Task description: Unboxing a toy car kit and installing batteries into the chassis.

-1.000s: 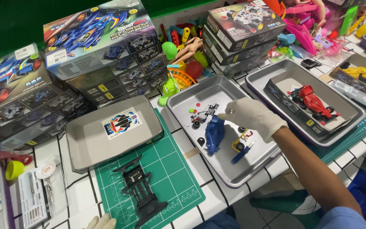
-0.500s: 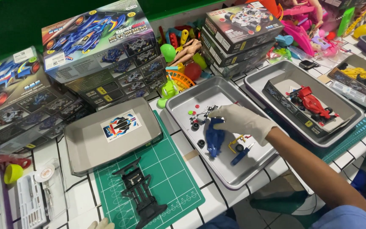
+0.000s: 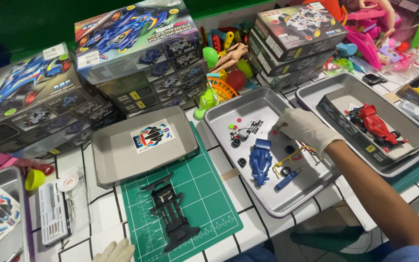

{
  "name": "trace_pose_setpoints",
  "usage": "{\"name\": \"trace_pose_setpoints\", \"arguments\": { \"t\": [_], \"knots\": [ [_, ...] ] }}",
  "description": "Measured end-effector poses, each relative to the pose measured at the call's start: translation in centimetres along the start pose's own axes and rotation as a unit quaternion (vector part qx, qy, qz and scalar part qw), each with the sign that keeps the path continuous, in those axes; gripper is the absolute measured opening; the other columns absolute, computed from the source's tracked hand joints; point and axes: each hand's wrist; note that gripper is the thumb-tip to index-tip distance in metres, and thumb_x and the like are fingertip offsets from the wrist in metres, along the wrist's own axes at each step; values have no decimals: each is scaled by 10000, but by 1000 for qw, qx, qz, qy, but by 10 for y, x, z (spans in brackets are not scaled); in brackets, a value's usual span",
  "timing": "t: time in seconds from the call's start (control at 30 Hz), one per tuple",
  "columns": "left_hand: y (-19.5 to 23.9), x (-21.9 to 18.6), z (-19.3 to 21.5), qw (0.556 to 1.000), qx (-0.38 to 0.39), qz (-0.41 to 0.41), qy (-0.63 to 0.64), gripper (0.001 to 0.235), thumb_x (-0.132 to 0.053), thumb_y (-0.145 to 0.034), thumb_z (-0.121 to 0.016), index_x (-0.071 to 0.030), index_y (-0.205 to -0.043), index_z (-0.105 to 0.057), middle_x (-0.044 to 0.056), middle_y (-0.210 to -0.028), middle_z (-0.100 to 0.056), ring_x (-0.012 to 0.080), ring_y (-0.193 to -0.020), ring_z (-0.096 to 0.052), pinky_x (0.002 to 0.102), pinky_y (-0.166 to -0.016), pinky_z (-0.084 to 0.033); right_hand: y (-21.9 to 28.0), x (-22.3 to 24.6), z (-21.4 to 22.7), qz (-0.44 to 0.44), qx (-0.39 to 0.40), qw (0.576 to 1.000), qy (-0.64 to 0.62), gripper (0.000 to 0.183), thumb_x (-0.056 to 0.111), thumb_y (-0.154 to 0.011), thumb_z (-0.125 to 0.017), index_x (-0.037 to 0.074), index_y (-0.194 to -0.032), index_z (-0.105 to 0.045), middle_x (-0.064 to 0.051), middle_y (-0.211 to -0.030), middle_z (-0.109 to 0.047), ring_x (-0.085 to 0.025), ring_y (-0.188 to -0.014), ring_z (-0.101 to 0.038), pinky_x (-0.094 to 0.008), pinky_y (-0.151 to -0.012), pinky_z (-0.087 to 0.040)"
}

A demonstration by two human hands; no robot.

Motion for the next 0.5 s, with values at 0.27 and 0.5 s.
{"name": "trace_pose_setpoints", "arguments": {
  "t": [0.27,0.5],
  "knots": [
    [53,-44,107,901,-340,-12,267,434,-433,-858,-643,-221,-1225,-733,-8,-1321,-717,221,-1283,-649,494,-1120,-498,32,50,45,-92,-45,983,-152,331,191,-869,-626,219,-1163,-776,-12,-1073,-806,-184,-949,-741,-310,-939,-544],
    [42,-61,111,880,-338,-74,326,504,-476,-848,-764,-164,-1238,-697,-23,-1191,-756,180,-1033,-689,377,-939,-492,97,141,53,184,-156,960,-145,272,142,-918,-686,231,-1169,-738,78,-940,-787,-109,-763,-728,-274,-742,-557]
  ]
}}
Point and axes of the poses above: each hand's wrist, its own y-axis away from the middle knuckle, its own z-axis out of the back of the hand, x = y × z
